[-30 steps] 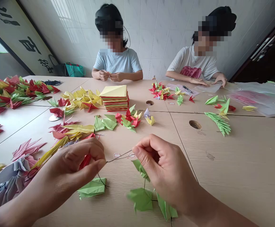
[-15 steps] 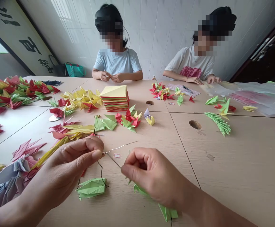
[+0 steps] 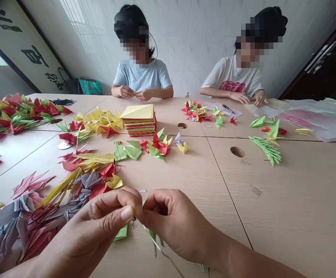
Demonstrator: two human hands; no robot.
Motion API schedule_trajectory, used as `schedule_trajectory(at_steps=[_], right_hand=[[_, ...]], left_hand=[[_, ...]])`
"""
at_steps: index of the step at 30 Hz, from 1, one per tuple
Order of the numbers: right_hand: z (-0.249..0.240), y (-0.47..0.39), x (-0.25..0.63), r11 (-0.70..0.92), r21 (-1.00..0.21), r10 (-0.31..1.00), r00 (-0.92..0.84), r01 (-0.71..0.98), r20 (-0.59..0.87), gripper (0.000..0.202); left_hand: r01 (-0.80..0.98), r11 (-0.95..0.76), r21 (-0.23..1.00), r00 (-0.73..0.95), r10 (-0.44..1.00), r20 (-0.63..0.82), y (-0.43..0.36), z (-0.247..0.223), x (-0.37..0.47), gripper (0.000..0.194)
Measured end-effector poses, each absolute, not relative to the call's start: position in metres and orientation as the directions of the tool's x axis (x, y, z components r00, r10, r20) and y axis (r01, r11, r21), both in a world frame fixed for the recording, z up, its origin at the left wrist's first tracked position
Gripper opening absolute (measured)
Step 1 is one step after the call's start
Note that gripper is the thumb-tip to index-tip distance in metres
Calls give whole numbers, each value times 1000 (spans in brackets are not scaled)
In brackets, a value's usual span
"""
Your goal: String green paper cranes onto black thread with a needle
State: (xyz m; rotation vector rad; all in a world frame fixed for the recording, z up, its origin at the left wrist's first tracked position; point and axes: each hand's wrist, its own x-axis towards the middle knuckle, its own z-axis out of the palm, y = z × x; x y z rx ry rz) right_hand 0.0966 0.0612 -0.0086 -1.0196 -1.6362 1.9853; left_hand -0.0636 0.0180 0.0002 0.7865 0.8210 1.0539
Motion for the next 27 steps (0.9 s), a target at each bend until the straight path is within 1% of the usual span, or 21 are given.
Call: schedule_trajectory(at_steps=[3, 5, 6, 7, 8, 9, 10, 12, 14, 16, 18, 19, 21, 23, 24, 25, 26, 27], right_hand=[[-11, 59, 95, -236, -960, 722, -634, 149, -276, 28], [-11, 57, 96, -162, -971, 773, -589, 175, -236, 18], [-11, 55, 98, -100, -975, 809, -554, 197, -195, 14], [-11, 54, 99, -13, -977, 843, -522, 215, -126, 21], [-10, 53, 101, 91, -970, 863, -504, 224, -35, 31], [-11, 52, 103, 211, -955, 859, -506, 210, 79, 40], [-11, 51, 105, 331, -928, 829, -523, 171, 199, 43], [-12, 51, 108, 518, -853, 727, -560, 68, 397, 43], [-13, 51, 109, 610, -792, 656, -567, 9, 499, 43], [-14, 51, 110, 643, -766, 637, -557, 3, 533, 43], [-14, 51, 110, 625, -780, 668, -525, 10, 528, 37], [-14, 51, 110, 583, -812, 708, -493, 5, 505, 32], [-12, 52, 111, 405, -913, 814, -432, -55, 387, 21], [-7, 54, 112, 135, -975, 884, -422, -179, 200, 14], [-4, 57, 113, 6, -972, 892, -438, -234, 111, 13], [0, 59, 115, -91, -957, 888, -458, -274, 47, 11], [4, 62, 117, -158, -941, 885, -466, -300, 0, 10], [8, 65, 119, -195, -930, 884, -466, -313, -29, 9]], left_hand=[[-386, 306, 870, 281, 937, -205, 18, 1, -63, 14], [-370, 274, 888, 257, 948, -185, 18, 0, -64, 15], [-364, 258, 895, 244, 954, -176, 19, 0, -65, 15], [-359, 250, 899, 231, 957, -175, 19, 0, -66, 16], [-358, 248, 900, 218, 960, -177, 19, 1, -67, 16], [-361, 252, 898, 209, 960, -186, 20, 1, -67, 15], [-372, 262, 891, 202, 959, -198, 20, 2, -67, 15], [-400, 292, 869, 217, 951, -220, 20, 3, -67, 15], [-423, 324, 846, 252, 939, -233, 20, 3, -66, 16], [-406, 343, 847, 283, 929, -241, 20, 1, -66, 18], [-353, 350, 868, 300, 921, -250, 19, 0, -66, 20], [-315, 355, 880, 318, 913, -255, 19, 0, -66, 21], [-195, 346, 918, 355, 897, -263, 22, 2, -69, 22], [-5, 231, 973, 329, 919, -217, 27, 7, -73, 19], [113, 132, 985, 281, 947, -159, 30, 11, -76, 17], [238, 20, 971, 227, 971, -76, 32, 14, -80, 16], [357, -63, 932, 183, 983, -4, 34, 18, -84, 16], [469, -101, 877, 165, 986, 26, 33, 21, -89, 17]])
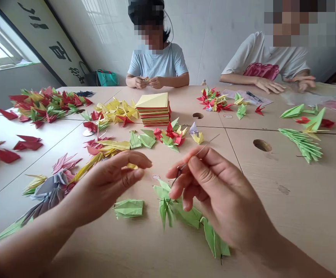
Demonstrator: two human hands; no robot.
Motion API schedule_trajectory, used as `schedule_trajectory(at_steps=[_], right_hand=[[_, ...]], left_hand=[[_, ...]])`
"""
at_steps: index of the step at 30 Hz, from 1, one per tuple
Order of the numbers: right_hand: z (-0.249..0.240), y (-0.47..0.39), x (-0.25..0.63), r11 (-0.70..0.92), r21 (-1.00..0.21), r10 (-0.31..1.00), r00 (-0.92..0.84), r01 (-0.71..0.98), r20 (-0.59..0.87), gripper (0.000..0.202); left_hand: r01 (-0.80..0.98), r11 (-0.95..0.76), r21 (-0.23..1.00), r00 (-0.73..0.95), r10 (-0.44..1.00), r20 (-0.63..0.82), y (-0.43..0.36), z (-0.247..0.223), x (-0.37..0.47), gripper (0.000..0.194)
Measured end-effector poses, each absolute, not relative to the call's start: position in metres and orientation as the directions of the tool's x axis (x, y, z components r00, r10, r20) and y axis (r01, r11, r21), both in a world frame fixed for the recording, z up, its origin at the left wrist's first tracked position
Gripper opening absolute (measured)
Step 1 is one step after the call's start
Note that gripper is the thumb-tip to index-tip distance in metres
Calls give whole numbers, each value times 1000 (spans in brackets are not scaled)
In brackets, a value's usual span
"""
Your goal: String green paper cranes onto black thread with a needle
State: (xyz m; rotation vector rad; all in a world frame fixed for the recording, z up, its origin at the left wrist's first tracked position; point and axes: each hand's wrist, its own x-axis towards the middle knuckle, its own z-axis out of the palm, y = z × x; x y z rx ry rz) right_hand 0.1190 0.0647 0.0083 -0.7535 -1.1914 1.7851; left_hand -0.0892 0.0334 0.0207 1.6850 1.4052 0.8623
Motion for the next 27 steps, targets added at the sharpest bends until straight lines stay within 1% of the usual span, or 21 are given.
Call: schedule_trajectory(at_steps=[1, 3, 5, 6, 8, 10, 11, 13, 14, 15, 17, 18, 19, 21, 23, 25, 27], right_hand=[[12, 67, 121, -210, -926, 886, -461, -314, -45, 9], [19, 70, 125, -197, -940, 900, -431, -278, -61, 11], [23, 71, 128, -167, -955, 913, -404, -244, -56, 11], [24, 70, 129, -156, -958, 913, -406, -241, -46, 11], [24, 67, 130, -159, -954, 899, -436, -254, -34, 10], [24, 63, 130, -172, -951, 877, -479, -256, -30, 6], [23, 61, 129, -168, -954, 869, -494, -247, -25, 14], [23, 59, 127, -124, -971, 863, -506, -204, -3, 28], [23, 58, 127, -92, -981, 857, -515, -171, 10, 26], [23, 58, 126, -65, -989, 850, -527, -130, 13, 20], [24, 59, 126, -55, -998, 822, -570, -32, -27, 9], [24, 59, 126, -71, -997, 795, -604, 0, -57, 13], [25, 60, 127, -101, -995, 763, -642, 7, -82, 19], [26, 63, 129, -176, -982, 705, -705, -65, -79, 33], [27, 65, 130, -245, -953, 682, -731, -180, -37, 40], [28, 66, 130, -290, -927, 693, -720, -237, -33, 35], [28, 67, 128, -314, -918, 706, -706, -241, -56, 29]], left_hand=[[576, -111, 810, 183, 983, 4, 32, 22, -94, 18], [743, -117, 659, 259, 958, -123, 23, 19, -103, 18], [823, -150, 548, 306, 930, -204, 11, 7, -108, 19], [849, -173, 500, 314, 925, -213, 5, 0, -109, 21], [900, -171, 401, 273, 939, -211, -5, -13, -109, 22], [921, -165, 352, 247, 948, -202, -11, -21, -106, 21], [923, -163, 347, 239, 953, -188, -12, -21, -104, 20], [916, -177, 359, 229, 967, -108, -12, -14, -100, 22], [911, -196, 362, 221, 975, -28, -11, -8, -97, 25], [905, -231, 356, 218, 973, 77, -10, 1, -94, 28], [892, -340, 297, 244, 917, 316, -7, 20, -87, 34], [879, -408, 246, 283, 862, 420, -6, 30, -83, 35], [863, -467, 190, 327, 806, 494, -3, 39, -78, 37], [822, -560, 105, 418, 719, 555, 2, 54, -70, 37], [776, -624, 93, 483, 682, 550, 9, 61, -64, 36], [729, -673, 121, 526, 666, 529, 16, 61, -61, 35], [689, -711, 140, 553, 641, 533, 21, 55, -61, 37]])
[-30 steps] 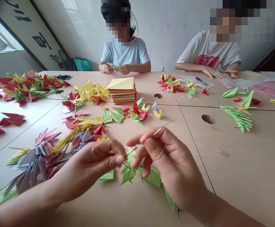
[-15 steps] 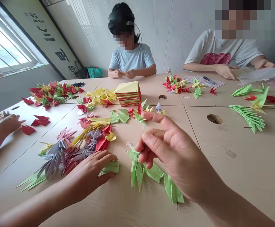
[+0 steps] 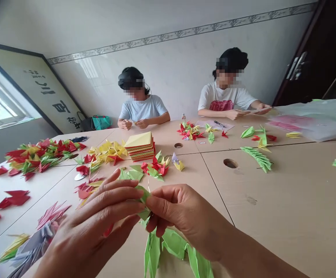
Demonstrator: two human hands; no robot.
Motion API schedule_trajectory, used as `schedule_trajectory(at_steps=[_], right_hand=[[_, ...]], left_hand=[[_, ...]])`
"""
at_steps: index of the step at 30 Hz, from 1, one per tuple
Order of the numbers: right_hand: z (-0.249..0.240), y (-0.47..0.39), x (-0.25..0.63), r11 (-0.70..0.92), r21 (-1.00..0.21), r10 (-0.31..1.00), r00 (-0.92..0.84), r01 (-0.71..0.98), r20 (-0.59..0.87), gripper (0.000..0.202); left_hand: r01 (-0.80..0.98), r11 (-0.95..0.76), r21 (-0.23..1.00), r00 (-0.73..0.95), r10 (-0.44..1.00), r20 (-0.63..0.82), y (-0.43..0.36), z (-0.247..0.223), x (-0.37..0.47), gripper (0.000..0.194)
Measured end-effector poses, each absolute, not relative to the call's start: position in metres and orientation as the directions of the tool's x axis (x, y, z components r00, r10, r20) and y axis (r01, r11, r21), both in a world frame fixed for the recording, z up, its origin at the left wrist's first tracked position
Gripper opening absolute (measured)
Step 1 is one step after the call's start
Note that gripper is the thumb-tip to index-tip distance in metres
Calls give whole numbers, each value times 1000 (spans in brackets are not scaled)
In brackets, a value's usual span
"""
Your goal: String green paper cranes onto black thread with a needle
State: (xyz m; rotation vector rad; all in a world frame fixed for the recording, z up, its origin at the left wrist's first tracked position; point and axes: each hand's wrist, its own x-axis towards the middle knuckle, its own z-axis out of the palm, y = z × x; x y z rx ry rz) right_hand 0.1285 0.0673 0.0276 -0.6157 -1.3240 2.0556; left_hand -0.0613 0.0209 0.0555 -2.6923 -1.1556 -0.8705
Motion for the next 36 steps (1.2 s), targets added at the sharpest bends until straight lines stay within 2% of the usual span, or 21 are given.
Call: schedule_trajectory(at_steps=[4, 5, 7, 9, 10, 13, 15, 17, 22, 25, 28, 31, 33, 36], right_hand=[[27, 67, 123, -239, -948, 769, -638, -211, -51, 27], [27, 67, 122, -190, -963, 802, -596, -192, -40, 26], [26, 65, 121, -75, -988, 881, -473, -134, -3, 21], [23, 64, 120, 82, -996, 935, -342, -45, 92, 16], [21, 63, 120, 176, -984, 942, -290, 7, 166, 13], [12, 60, 119, 474, -866, 872, -219, 160, 438, 11], [8, 59, 117, 617, -749, 787, -217, 243, 578, 14], [6, 59, 116, 699, -651, 713, -228, 296, 663, 17], [6, 61, 116, 821, -495, 562, -250, 285, 788, 23], [4, 60, 117, 855, -452, 512, -284, 254, 811, 29], [-1, 59, 117, 854, -457, 518, -324, 248, 792, 34], [-1, 58, 117, 829, -499, 558, -333, 252, 760, 34], [1, 57, 118, 772, -600, 633, -338, 209, 697, 32], [6, 57, 118, 633, -767, 747, -345, 107, 568, 25]], left_hand=[[682, -706, 189, 481, 629, 611, 23, 36, -63, 49], [687, -682, 253, 402, 646, 649, 22, 32, -63, 51], [653, -604, 457, 173, 706, 687, 21, 26, -62, 50], [543, -496, 678, 0, 807, 590, 22, 26, -61, 45], [466, -433, 771, -14, 868, 496, 23, 27, -60, 39], [128, -200, 971, 114, 976, 186, 27, 32, -59, 20], [-85, -45, 995, 171, 984, 59, 28, 35, -57, 20], [-184, 34, 982, 154, 988, -5, 28, 37, -55, 17], [-236, 32, 971, 90, 996, -11, 27, 38, -51, 18], [-264, 42, 964, 54, 998, -29, 26, 37, -51, 23], [-244, 65, 968, 59, 997, -53, 26, 37, -53, 24], [-237, 22, 971, 62, 998, -7, 26, 36, -53, 21], [-219, -42, 975, 55, 997, 55, 26, 35, -52, 15], [-96, -162, 982, 44, 985, 167, 25, 32, -49, 13]])
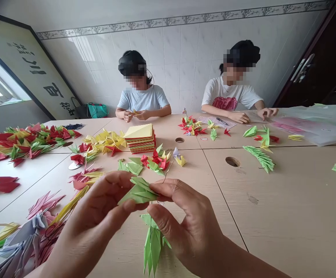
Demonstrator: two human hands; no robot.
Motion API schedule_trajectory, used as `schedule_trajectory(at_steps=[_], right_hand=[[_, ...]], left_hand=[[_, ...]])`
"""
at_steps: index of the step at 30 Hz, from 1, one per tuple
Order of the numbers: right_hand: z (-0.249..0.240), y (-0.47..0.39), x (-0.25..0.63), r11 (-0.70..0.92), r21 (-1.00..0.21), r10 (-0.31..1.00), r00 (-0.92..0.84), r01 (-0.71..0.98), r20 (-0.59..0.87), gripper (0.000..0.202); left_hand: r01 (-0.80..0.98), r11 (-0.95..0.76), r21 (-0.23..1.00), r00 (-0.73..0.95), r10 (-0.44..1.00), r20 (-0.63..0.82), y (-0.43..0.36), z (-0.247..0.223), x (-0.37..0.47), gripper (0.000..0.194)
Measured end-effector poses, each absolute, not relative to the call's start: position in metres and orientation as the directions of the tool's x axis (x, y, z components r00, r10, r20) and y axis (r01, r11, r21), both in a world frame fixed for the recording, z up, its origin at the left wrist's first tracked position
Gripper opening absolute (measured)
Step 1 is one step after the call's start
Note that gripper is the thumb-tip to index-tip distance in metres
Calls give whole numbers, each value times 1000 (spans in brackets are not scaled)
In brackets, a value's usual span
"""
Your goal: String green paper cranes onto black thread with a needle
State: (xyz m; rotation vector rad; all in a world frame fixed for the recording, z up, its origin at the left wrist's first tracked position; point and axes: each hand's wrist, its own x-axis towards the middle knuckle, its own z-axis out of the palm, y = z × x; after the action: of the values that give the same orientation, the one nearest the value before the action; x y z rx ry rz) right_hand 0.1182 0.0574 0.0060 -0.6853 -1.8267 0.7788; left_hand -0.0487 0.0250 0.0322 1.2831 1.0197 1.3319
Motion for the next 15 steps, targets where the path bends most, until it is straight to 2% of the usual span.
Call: schedule_trajectory(at_steps=[3, 8, 11, 15], right_hand=[[9, 58, 118, 535, -843, 803, -349, 63, 483, 19], [11, 59, 117, 404, -915, 845, -385, 7, 370, 17], [14, 59, 118, 346, -938, 859, -394, -26, 328, 17], [19, 57, 120, 268, -963, 884, -407, 34, 231, 19]], left_hand=[[20, -228, 973, 49, 973, 227, 25, 30, -47, 21], [55, -209, 976, 40, 977, 207, 25, 28, -48, 28], [95, -245, 965, 30, 970, 243, 25, 28, -49, 39], [149, -304, 941, 53, 953, 300, 23, 27, -49, 47]])
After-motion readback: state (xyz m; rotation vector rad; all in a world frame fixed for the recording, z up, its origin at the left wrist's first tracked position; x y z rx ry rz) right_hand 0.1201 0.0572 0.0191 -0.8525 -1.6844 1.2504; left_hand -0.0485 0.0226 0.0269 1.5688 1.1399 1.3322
